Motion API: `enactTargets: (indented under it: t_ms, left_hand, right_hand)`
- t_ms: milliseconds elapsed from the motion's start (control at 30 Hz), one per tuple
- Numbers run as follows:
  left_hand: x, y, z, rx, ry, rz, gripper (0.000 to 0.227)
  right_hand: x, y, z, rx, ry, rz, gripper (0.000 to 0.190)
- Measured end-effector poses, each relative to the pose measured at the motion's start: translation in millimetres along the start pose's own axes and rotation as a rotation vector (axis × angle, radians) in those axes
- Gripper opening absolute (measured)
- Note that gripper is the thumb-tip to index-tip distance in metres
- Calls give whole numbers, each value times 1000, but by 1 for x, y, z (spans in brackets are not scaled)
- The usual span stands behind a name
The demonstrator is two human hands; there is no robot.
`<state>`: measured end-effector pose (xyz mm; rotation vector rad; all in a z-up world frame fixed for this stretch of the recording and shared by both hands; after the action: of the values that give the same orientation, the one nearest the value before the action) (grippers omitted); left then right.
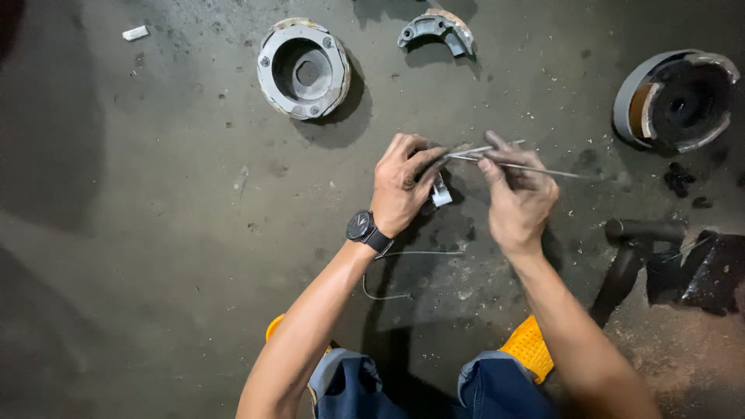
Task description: The person sits on the workshop floor sorting used motorcycle brake shoes, hubs and springs. They use a long rod tool to work on a brake shoe, then bend and thread a wire by hand, and finally fit brake shoes together with a hub part.
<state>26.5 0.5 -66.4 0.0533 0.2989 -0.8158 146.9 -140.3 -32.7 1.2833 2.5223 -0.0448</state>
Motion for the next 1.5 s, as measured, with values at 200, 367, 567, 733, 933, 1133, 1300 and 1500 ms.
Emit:
enactTargets:
  t_ms: [200,367,567,733,933,1133,1300,1500]
  left_hand:
    - [2,0,-2,7,23,29,30]
    - [2,0,1,31,28,24,25]
    - [2,-3,-2,18,33,59,27]
    - [2,-4,-3,-15,54,30,25]
    - [0,-3,4,-14,206,-3,24]
    - [7,-4,4,-22,325,-11,26]
    - [7,-7,3,24,292,-2,25]
    - [8,-6,10,1,292,7,23]
  right_hand:
    - [6,-6,-24,-438,-394,-171,11]
    - [15,-5,-25,-547,-521,-205,8]
    - [2,6,-6,-139,-56,-100,10]
    - [1,6,-26,-194,-179,-138,11]
    - [5,0,-37,-489,-469,-176,11]
    - [9,-1,-48,-670,-510,-234,13]
    - [16,-10,-30,-712,-569,-272,9]
    - [4,2,-28,-376,-331,-166,8]
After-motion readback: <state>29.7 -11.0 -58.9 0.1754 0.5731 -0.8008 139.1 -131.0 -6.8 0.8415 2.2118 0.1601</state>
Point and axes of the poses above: each hand's wrist, its own y-axis towards the middle knuckle, its own x-axis out of the palm, z = x × y, the point moved 1 cm from there along y, towards the middle knuckle, and after that the axes turned 15 degrees about -x, right-handed, at the moved point
